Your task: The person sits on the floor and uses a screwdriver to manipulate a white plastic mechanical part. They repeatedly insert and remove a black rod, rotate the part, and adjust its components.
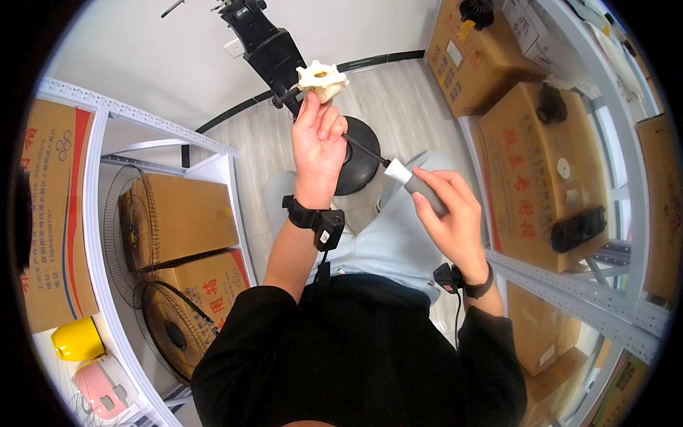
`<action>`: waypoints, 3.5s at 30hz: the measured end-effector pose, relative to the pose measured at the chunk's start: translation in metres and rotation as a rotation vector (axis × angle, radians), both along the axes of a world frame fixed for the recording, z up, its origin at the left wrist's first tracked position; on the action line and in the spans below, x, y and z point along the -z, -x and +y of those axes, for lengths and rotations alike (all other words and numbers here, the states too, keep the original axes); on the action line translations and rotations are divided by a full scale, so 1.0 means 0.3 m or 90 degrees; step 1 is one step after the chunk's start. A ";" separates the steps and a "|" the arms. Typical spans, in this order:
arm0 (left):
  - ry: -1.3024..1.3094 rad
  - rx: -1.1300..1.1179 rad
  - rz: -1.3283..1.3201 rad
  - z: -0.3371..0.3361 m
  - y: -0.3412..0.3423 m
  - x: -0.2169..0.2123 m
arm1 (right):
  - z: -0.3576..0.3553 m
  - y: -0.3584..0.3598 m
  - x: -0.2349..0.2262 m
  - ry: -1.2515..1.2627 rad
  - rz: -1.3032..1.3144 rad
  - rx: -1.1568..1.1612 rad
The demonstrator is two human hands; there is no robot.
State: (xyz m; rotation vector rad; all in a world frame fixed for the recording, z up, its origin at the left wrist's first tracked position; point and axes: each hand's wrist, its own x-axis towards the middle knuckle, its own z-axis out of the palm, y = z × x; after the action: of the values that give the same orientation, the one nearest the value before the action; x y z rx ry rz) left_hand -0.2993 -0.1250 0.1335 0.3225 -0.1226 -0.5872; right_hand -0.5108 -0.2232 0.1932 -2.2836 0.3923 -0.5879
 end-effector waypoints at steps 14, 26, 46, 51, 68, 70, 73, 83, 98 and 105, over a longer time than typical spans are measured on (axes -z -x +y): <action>0.032 0.015 0.043 0.019 -0.018 0.019 | -0.012 0.032 -0.019 -0.007 -0.034 -0.003; 0.101 0.026 0.102 0.008 0.005 0.001 | 0.008 0.034 -0.052 0.019 -0.046 -0.001; 0.103 0.007 0.093 0.020 0.021 -0.024 | 0.044 0.016 -0.065 0.068 -0.023 -0.001; 0.177 0.068 0.101 0.038 0.002 -0.012 | 0.041 0.021 -0.069 0.064 -0.020 -0.011; 0.175 0.042 0.097 0.042 -0.009 0.010 | 0.036 0.042 -0.067 0.037 -0.011 -0.015; 0.169 0.042 0.092 0.043 -0.010 0.012 | 0.035 0.044 -0.069 0.031 -0.010 -0.014; 0.109 0.039 0.069 0.043 -0.004 0.011 | 0.030 0.046 -0.072 0.016 -0.012 -0.012; -0.079 0.018 0.009 0.038 0.020 -0.012 | 0.020 0.036 -0.078 0.026 -0.016 -0.009; -0.100 0.039 0.010 0.026 0.049 -0.014 | 0.021 0.023 -0.069 0.010 -0.021 -0.004; -0.128 0.018 0.001 0.023 0.050 -0.014 | 0.037 0.018 -0.065 0.025 -0.029 0.006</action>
State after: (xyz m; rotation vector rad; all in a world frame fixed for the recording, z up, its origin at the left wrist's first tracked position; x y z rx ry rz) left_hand -0.3143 -0.1181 0.1378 0.5162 -0.0670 -0.6295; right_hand -0.5163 -0.2120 0.2126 -2.3029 0.3730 -0.6573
